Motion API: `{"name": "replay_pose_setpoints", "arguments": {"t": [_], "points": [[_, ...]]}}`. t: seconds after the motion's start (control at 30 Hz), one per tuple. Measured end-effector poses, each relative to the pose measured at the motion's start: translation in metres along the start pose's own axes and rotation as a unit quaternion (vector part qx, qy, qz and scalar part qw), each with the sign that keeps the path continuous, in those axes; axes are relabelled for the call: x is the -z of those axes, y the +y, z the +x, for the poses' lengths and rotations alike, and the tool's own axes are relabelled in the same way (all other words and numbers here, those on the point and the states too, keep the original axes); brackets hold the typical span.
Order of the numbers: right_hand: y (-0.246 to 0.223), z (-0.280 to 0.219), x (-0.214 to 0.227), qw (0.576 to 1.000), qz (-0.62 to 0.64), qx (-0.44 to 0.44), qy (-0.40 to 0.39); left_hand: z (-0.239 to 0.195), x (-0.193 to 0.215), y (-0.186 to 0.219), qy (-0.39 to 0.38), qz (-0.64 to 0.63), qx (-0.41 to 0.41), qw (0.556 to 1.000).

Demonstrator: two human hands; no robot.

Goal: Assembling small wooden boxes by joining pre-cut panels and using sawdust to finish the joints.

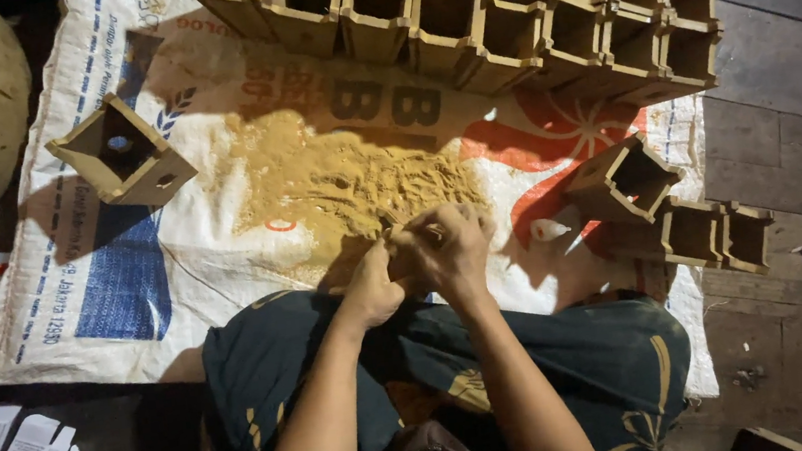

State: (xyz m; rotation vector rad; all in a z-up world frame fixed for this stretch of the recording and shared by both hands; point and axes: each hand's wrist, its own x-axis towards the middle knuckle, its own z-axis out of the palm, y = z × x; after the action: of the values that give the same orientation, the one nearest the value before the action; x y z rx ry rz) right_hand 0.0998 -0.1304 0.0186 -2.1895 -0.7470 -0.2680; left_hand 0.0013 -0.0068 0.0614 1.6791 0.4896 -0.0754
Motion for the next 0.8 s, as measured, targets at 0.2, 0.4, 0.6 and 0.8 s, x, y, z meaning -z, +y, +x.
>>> {"name": "replay_pose_setpoints", "arguments": {"t": [0.2, 0.4, 0.6, 0.8], "points": [[-0.020, 0.013, 0.014, 1.000, 0.020, -0.017, 0.010, 0.005, 0.003, -0.014, -0.001, 0.009, 0.006, 1.000], [-0.020, 0.027, 0.013, 0.995, -0.070, 0.028, 0.069, 0.010, -0.009, -0.044, -0.032, 0.013, 0.018, 0.999], [0.020, 0.005, 0.051, 0.992, -0.023, -0.062, 0.104, 0.018, -0.003, -0.060, 0.026, -0.038, 0.005, 0.999], [0.079, -0.065, 0.041, 0.971, -0.229, -0.067, -0.004, 0.022, -0.002, -0.080, 0.056, -0.054, -0.006, 0.997]]}}
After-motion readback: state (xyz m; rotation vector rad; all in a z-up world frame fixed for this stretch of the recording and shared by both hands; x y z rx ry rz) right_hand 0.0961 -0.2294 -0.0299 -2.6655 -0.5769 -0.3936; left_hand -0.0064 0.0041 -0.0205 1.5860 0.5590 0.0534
